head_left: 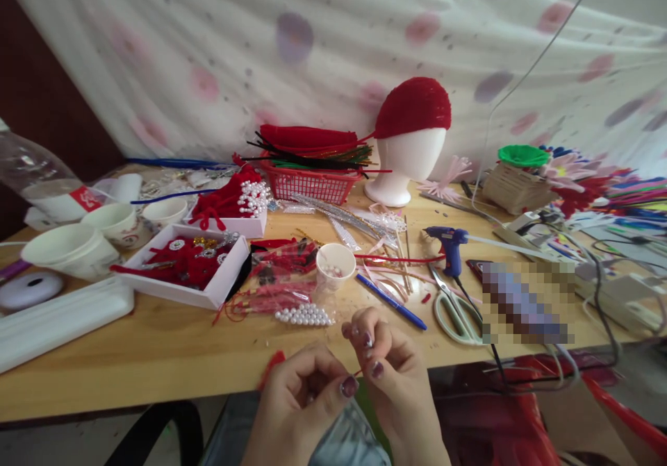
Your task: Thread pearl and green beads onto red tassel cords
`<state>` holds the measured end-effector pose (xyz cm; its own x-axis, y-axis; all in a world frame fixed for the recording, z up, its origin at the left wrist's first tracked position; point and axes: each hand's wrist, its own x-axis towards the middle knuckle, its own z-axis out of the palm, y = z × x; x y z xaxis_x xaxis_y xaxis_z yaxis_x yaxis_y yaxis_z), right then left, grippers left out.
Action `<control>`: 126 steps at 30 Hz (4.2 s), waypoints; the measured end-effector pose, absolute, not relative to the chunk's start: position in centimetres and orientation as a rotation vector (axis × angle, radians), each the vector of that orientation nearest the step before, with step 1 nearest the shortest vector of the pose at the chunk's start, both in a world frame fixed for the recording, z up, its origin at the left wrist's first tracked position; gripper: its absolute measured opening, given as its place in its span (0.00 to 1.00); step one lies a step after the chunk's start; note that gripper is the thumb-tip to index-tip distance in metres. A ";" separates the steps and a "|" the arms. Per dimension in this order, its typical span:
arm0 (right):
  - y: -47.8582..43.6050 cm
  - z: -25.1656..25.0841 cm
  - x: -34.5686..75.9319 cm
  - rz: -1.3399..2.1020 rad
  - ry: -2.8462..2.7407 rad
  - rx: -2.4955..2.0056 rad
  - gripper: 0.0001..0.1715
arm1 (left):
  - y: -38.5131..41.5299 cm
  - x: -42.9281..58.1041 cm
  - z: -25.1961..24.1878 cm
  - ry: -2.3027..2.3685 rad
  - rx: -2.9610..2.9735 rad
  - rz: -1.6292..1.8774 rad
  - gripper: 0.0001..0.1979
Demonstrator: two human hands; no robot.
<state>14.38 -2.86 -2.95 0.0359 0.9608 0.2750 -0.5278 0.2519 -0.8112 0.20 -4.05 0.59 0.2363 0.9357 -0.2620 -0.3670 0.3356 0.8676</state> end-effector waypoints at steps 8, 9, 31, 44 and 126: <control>-2.8 -1.9 14.0 1.326 -0.849 -0.495 0.10 | -4.3 0.6 1.3 0.871 0.659 0.992 0.26; -2.8 -1.8 13.8 1.322 -0.838 -0.484 0.11 | -4.3 0.7 1.4 0.866 0.647 0.991 0.26; -5.1 -1.4 13.4 1.236 -0.831 -1.024 0.19 | -4.1 0.3 0.6 0.865 0.475 1.099 0.23; -5.1 -0.4 13.0 1.340 -0.794 -0.938 0.09 | -4.7 0.4 -0.9 0.953 0.822 1.183 0.07; -3.2 1.6 10.3 1.115 -1.370 -0.903 0.07 | -1.8 -3.3 -0.7 0.606 0.420 1.278 0.05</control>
